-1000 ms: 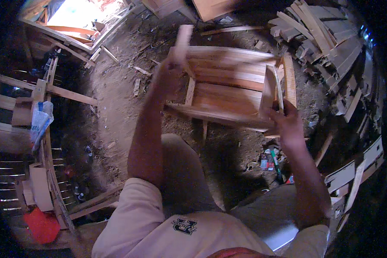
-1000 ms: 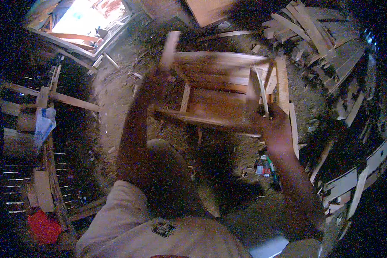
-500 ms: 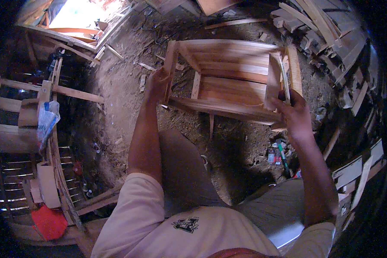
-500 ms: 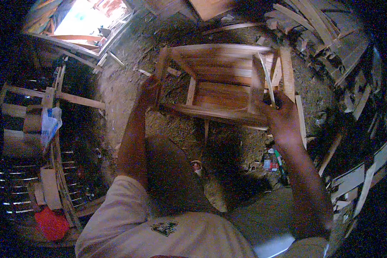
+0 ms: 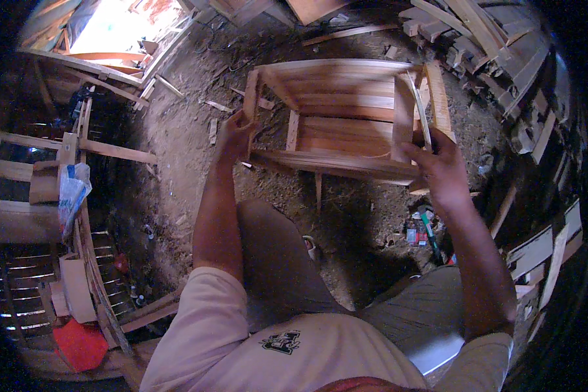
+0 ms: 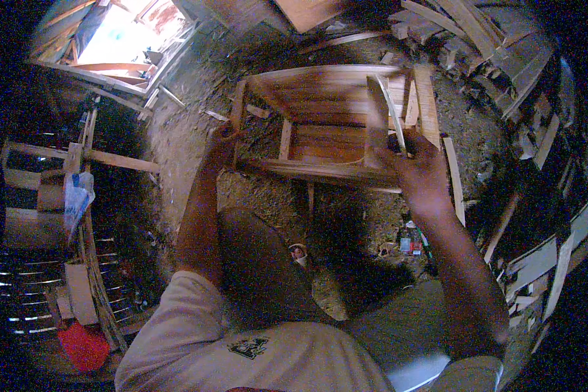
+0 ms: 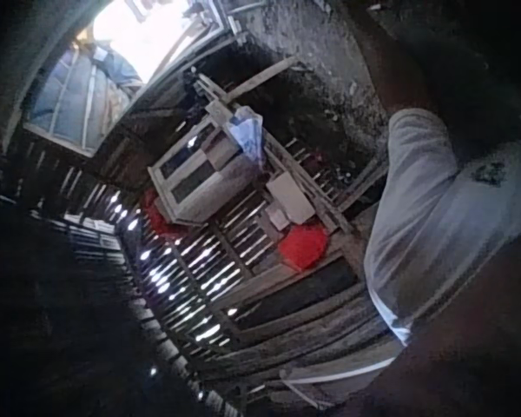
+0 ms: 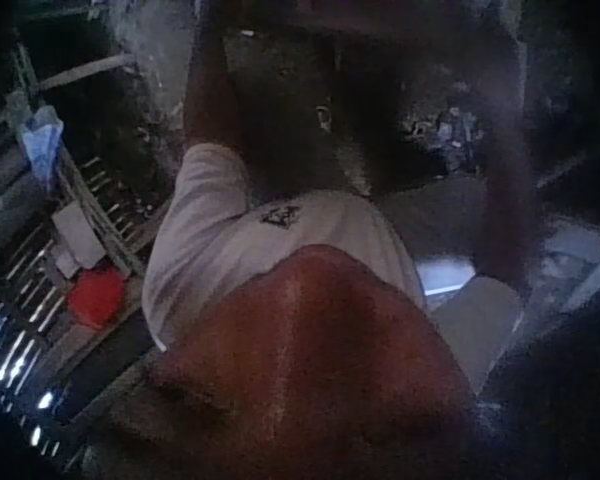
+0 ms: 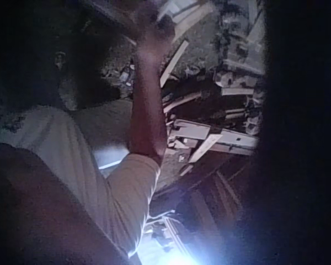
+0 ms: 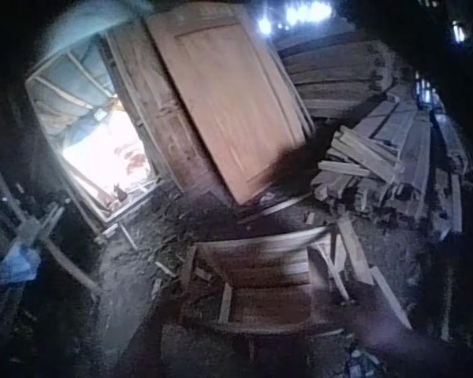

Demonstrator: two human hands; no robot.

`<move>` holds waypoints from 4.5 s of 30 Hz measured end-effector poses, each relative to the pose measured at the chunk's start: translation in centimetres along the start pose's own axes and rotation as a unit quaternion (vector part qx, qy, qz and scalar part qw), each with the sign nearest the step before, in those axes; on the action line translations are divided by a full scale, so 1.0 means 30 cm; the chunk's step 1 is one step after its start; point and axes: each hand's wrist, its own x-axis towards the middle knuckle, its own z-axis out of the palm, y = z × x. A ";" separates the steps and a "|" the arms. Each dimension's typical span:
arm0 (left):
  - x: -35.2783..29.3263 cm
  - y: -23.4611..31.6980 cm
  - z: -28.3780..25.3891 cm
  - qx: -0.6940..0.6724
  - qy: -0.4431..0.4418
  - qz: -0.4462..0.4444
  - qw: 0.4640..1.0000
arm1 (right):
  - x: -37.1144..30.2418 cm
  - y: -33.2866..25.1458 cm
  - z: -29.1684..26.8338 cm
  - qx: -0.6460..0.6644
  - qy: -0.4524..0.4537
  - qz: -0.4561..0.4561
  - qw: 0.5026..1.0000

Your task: The person sits on the floor in a cluttered workshop and uses a hand saw to cut small pieces of wood. They handle several wooden planks and scraps, positioning them for cutting and then sawing them into smaller pieces.

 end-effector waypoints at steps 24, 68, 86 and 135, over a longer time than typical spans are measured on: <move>0.016 -0.044 0.046 -0.080 -0.026 0.002 0.996 | 0.153 0.108 0.167 0.083 -0.062 0.158 0.982; 0.056 -0.182 0.048 -0.059 -0.050 0.020 0.997 | 0.810 0.222 1.070 0.073 -0.050 0.001 0.996; 0.190 -0.242 -0.064 0.096 -0.140 0.085 0.982 | -0.674 0.811 -0.823 -0.505 0.273 0.282 0.769; 0.193 0.025 -0.029 0.267 0.171 0.165 0.934 | -0.275 0.797 -0.868 -0.462 0.326 0.128 0.815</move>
